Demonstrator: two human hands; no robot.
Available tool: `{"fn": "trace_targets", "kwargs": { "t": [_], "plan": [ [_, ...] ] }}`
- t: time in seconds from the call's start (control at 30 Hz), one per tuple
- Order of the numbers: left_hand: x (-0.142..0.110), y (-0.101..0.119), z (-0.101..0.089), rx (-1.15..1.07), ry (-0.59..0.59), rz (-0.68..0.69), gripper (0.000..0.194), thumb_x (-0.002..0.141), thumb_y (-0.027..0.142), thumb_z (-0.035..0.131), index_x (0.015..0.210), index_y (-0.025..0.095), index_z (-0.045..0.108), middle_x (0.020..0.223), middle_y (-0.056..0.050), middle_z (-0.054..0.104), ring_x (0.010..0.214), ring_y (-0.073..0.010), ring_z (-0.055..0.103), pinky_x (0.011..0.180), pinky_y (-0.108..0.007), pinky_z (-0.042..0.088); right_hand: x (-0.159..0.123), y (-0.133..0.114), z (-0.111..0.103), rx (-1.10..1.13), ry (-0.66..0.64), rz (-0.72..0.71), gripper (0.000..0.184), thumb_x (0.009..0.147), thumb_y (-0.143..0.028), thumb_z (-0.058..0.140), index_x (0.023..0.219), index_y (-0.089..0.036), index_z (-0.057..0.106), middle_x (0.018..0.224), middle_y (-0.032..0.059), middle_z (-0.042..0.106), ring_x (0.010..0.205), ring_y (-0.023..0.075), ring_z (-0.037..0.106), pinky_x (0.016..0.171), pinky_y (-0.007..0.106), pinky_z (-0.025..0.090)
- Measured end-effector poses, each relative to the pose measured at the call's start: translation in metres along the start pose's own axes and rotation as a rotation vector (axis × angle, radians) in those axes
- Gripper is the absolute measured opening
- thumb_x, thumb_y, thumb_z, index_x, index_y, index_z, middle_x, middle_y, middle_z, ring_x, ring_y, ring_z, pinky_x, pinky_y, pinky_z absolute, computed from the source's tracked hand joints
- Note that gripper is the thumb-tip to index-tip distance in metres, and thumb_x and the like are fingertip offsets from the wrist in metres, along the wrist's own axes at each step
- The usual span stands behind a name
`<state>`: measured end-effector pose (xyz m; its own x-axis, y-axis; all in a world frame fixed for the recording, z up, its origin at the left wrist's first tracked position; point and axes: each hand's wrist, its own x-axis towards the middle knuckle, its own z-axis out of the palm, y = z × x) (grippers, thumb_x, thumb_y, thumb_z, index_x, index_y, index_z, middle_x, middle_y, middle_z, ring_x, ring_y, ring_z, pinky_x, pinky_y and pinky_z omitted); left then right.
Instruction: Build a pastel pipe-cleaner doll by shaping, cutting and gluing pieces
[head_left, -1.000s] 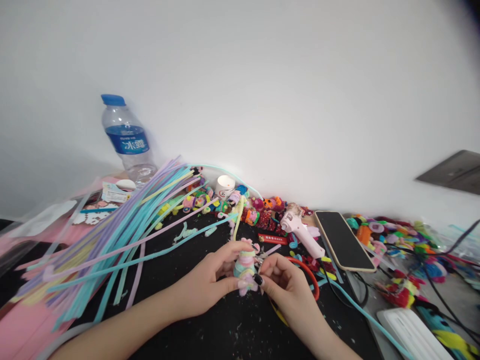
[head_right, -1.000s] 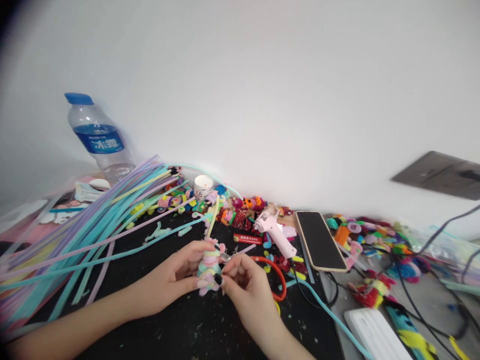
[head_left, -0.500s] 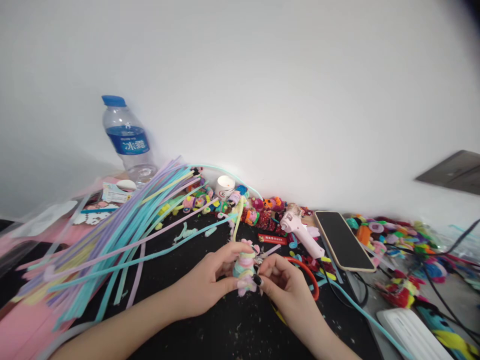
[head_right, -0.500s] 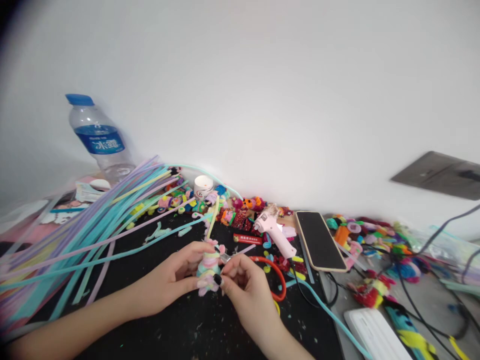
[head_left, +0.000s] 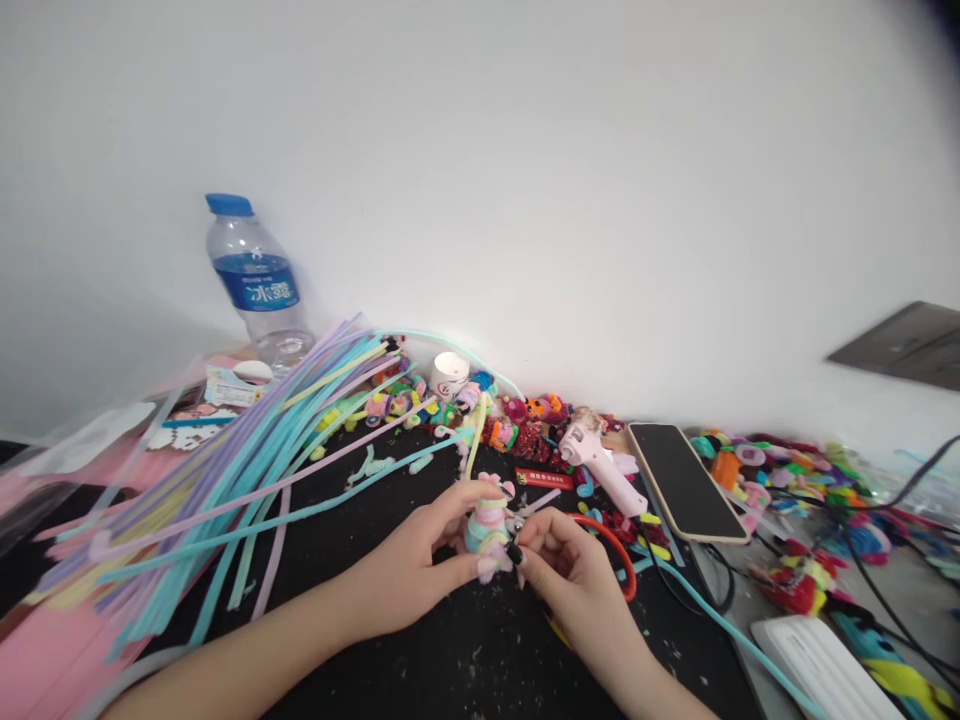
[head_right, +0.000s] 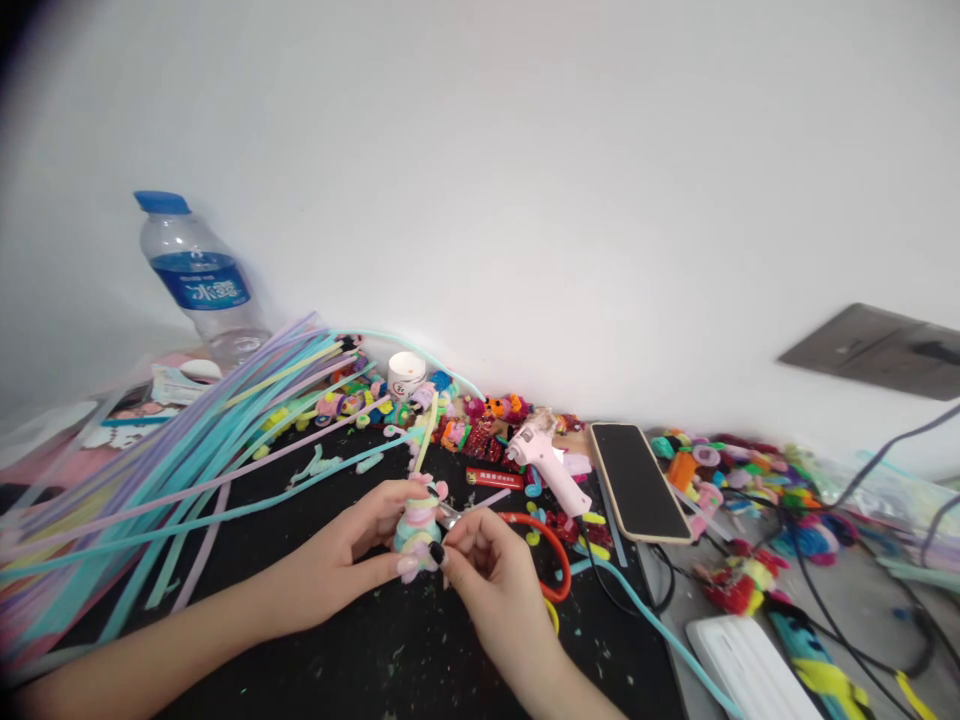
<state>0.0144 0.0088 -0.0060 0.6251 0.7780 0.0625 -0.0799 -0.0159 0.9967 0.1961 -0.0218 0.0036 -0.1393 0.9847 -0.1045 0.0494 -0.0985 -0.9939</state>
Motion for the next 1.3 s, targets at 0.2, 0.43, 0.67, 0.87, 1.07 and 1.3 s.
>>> {"fn": "trace_targets", "kwargs": {
  "t": [0.2, 0.43, 0.67, 0.87, 1.07, 1.3],
  "plan": [
    [-0.003, 0.002, -0.002, 0.114, 0.024, 0.043, 0.052, 0.08, 0.018, 0.058, 0.124, 0.033, 0.036, 0.126, -0.002, 0.046, 0.114, -0.0215, 0.046, 0.097, -0.038, 0.035, -0.002, 0.0, 0.0, -0.004, -0.047, -0.011, 0.014, 0.077, -0.027, 0.059, 0.075, -0.017, 0.05, 0.063, -0.0047, 0.047, 0.057, 0.0093, 0.043, 0.054, 0.021, 0.033],
    [-0.002, 0.0, -0.001, 0.076, 0.032, 0.016, 0.043, 0.084, 0.018, 0.051, 0.122, 0.032, 0.04, 0.119, -0.002, 0.051, 0.109, -0.02, 0.049, 0.094, -0.037, 0.038, -0.003, 0.001, 0.001, -0.087, -0.051, 0.01, 0.013, 0.077, -0.025, 0.058, 0.073, -0.017, 0.05, 0.064, -0.004, 0.047, 0.058, 0.0104, 0.043, 0.054, 0.023, 0.033],
    [0.0, 0.0, 0.0, -0.01, 0.019, 0.005, 0.041, 0.082, 0.012, 0.051, 0.119, 0.029, 0.043, 0.117, -0.003, 0.053, 0.107, -0.0195, 0.051, 0.091, -0.035, 0.04, -0.003, -0.002, 0.002, -0.127, -0.042, 0.016, 0.012, 0.077, -0.023, 0.057, 0.071, -0.017, 0.05, 0.062, -0.004, 0.047, 0.056, 0.0104, 0.043, 0.053, 0.022, 0.033],
    [0.0, 0.001, 0.0, -0.024, 0.02, 0.001, 0.041, 0.081, 0.011, 0.051, 0.119, 0.027, 0.044, 0.123, -0.004, 0.05, 0.108, -0.0196, 0.051, 0.092, -0.035, 0.04, -0.002, -0.004, 0.004, -0.133, -0.033, 0.03, 0.013, 0.075, -0.022, 0.058, 0.068, -0.017, 0.049, 0.06, -0.0047, 0.046, 0.055, 0.0102, 0.042, 0.052, 0.022, 0.033],
    [0.001, 0.003, 0.0, -0.109, 0.042, -0.002, 0.039, 0.084, 0.02, 0.052, 0.121, 0.026, 0.041, 0.117, -0.006, 0.053, 0.107, -0.0212, 0.05, 0.091, -0.037, 0.038, -0.005, -0.002, 0.004, -0.176, 0.002, -0.023, 0.016, 0.081, -0.03, 0.054, 0.072, -0.018, 0.048, 0.058, -0.0048, 0.046, 0.053, 0.0103, 0.04, 0.051, 0.022, 0.031],
    [0.01, -0.002, -0.013, -0.361, 0.247, 0.022, 0.035, 0.09, 0.037, 0.038, 0.124, 0.028, 0.035, 0.119, -0.007, 0.048, 0.099, -0.0195, 0.05, 0.079, -0.033, 0.038, -0.012, 0.0, 0.006, -0.235, 0.007, -0.067, 0.028, 0.088, -0.04, 0.042, 0.074, -0.018, 0.052, 0.057, -0.0029, 0.049, 0.047, 0.0099, 0.038, 0.044, 0.023, 0.026]
  ]
}}
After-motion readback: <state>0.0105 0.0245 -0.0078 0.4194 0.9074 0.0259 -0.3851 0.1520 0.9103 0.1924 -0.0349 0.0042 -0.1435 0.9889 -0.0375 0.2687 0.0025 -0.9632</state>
